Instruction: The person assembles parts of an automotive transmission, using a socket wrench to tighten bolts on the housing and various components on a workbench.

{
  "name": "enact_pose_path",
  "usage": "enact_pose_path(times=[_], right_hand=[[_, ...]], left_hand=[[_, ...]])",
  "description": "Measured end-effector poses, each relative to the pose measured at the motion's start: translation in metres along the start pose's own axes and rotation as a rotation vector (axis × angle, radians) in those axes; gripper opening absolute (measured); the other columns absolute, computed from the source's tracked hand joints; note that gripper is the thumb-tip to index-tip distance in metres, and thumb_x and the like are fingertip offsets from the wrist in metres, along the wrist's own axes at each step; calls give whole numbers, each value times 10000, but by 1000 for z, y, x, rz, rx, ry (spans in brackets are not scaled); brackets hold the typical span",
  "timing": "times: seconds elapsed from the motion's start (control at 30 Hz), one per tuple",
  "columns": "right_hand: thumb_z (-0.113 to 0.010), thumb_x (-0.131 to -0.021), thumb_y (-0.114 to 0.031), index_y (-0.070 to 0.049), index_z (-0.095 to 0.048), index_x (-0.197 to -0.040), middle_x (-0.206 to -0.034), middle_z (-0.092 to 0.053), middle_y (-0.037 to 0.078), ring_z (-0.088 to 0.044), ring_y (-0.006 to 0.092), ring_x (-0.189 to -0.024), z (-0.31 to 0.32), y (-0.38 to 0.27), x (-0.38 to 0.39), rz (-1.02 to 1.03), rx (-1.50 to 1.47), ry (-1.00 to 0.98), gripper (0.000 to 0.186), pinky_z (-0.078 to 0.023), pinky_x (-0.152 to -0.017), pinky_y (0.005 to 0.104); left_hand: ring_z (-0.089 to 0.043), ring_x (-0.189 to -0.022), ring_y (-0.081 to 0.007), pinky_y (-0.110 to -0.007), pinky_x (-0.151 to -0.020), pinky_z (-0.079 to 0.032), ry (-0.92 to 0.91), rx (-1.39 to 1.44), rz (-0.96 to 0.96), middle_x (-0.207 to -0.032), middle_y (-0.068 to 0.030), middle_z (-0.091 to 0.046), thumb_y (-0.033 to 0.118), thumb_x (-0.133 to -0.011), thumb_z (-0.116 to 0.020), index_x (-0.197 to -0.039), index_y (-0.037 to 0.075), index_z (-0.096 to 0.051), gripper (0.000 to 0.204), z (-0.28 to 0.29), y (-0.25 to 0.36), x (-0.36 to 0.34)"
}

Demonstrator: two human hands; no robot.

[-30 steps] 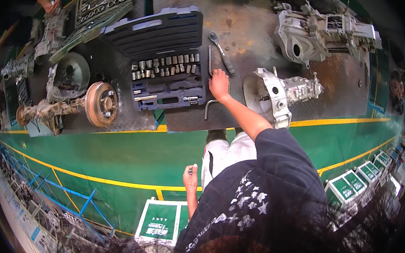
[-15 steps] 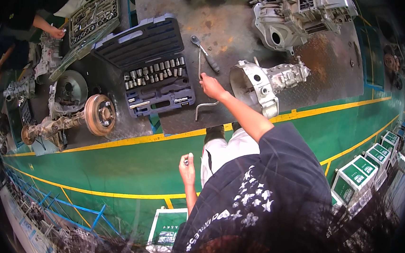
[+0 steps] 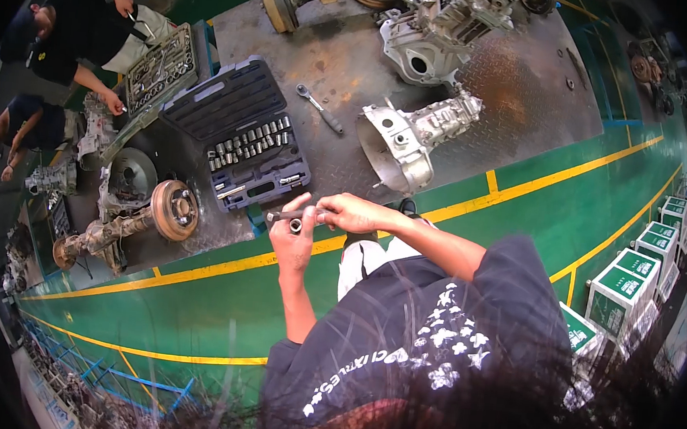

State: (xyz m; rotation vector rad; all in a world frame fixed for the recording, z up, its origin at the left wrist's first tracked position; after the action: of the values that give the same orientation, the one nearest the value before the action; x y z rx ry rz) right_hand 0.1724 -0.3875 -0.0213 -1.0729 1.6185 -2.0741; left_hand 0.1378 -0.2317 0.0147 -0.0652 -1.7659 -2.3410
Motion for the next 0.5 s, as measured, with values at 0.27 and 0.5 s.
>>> enact_pose_path(times=[0.27, 0.5], right_hand=[[-509, -1070, -319, -44, -611, -1275, -884, -681, 50, -639, 86, -743, 32, 3, 178, -32, -439, -219, 358, -551, -688, 285], [-357, -1097, -476, -28, -581, -1323, -1315, -588, 108, -535, 218, -1233, 46, 146, 347, -39, -783, 763, 549, -414, -1074, 381]], left_hand=[[-669, -677, -234, -333, -645, -507, -82, -319, -637, -786, -91, -722, 69, -925, -693, -824, 15, -703, 115, -87, 142, 75], [-561, -606, -239, -361, -608, -456, 21, -462, -1192, -741, -32, -655, 26, -836, -741, -848, 59, -653, 94, -184, 253, 167]])
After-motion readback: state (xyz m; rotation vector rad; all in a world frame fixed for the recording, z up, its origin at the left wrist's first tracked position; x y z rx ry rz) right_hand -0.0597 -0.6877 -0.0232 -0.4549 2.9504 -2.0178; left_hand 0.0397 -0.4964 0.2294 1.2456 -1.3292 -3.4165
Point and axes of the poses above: each hand's wrist, its own x-axis away from the middle knuckle, its own z-axis out of the back of the hand, y = z × x, the point moved 5 cm from there along -x, towards the middle knuckle
